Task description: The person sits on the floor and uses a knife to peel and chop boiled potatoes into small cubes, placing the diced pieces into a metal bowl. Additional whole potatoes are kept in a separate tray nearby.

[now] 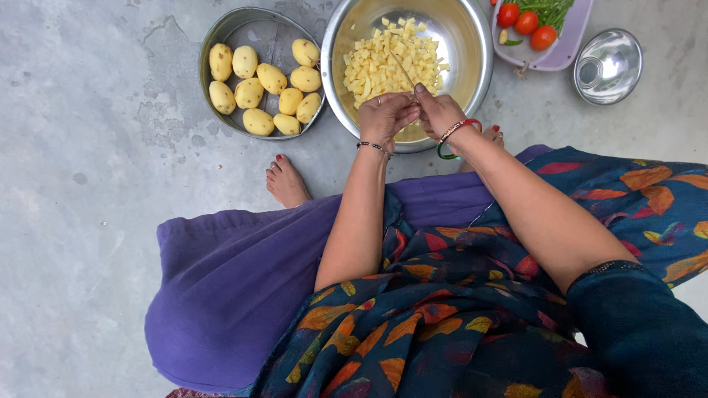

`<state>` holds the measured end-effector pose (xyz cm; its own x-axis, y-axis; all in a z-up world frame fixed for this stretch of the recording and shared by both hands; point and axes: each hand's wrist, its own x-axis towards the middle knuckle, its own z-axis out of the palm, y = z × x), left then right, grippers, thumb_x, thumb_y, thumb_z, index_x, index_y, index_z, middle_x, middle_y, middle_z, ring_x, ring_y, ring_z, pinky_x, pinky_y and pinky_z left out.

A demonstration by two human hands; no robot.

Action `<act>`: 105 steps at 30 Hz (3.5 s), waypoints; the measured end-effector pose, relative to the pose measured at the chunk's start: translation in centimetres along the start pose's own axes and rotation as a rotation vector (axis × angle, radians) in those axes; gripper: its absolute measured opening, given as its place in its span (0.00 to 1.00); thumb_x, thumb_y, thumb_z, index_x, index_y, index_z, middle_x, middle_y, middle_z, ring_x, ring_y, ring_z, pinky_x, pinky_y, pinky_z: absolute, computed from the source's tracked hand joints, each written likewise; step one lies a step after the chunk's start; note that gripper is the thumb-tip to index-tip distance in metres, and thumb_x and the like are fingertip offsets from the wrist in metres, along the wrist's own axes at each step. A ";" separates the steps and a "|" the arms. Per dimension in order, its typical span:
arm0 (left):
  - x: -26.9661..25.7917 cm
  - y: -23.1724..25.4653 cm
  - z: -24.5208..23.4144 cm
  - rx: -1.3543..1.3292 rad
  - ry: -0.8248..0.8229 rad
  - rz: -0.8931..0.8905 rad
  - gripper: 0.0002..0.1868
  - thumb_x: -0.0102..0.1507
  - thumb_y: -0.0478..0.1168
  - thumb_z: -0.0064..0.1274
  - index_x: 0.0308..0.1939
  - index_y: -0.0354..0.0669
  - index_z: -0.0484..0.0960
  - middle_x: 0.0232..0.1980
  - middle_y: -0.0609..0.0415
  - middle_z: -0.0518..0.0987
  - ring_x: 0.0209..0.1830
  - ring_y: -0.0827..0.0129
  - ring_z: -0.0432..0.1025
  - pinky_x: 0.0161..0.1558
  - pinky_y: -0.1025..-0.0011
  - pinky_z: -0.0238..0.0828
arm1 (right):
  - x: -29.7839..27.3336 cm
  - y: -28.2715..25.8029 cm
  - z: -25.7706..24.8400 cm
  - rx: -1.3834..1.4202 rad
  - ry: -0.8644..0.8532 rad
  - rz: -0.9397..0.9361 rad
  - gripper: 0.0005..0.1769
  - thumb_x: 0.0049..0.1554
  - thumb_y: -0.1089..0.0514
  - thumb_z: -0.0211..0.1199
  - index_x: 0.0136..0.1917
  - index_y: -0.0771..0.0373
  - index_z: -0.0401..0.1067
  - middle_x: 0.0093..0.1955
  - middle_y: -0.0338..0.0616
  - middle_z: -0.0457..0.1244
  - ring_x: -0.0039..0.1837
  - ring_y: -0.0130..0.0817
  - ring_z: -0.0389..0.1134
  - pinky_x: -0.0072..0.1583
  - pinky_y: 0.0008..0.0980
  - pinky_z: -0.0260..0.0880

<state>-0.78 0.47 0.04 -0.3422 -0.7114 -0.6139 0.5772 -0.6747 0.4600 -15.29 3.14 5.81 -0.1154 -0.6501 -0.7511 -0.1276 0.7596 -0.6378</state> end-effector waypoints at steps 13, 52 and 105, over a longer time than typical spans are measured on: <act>1.0 -1.7 -0.7 0.000 0.026 -0.005 0.09 0.62 0.26 0.57 0.43 0.19 0.82 0.36 0.40 0.84 0.29 0.64 0.80 0.35 0.72 0.83 | 2.0 3.0 -0.9 -0.581 0.177 -0.348 0.41 0.68 0.30 0.41 0.42 0.69 0.74 0.29 0.51 0.63 0.36 0.44 0.68 0.42 0.42 0.66; 4.9 -3.7 -6.1 0.270 0.816 0.107 0.23 0.59 0.29 0.42 0.59 0.25 0.75 0.44 0.42 0.84 0.30 0.65 0.77 0.30 0.70 0.74 | 18.4 3.5 -2.4 -0.808 0.296 -0.498 0.13 0.59 0.63 0.62 0.53 0.51 0.82 0.51 0.49 0.71 0.54 0.46 0.73 0.57 0.40 0.72; 2.9 -2.7 -2.1 -0.013 0.034 0.159 0.11 0.62 0.26 0.58 0.48 0.25 0.84 0.37 0.48 0.83 0.35 0.69 0.79 0.41 0.73 0.81 | 5.7 -1.0 -3.2 -0.183 0.167 -0.422 0.08 0.62 0.58 0.59 0.51 0.61 0.76 0.43 0.33 0.71 0.38 0.23 0.64 0.40 0.26 0.60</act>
<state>-1.75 0.63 -4.27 -0.2203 -0.8018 -0.5555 0.6319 -0.5512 0.5450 -18.94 -1.38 2.73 -0.1712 -0.9066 -0.3858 -0.3667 0.4221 -0.8291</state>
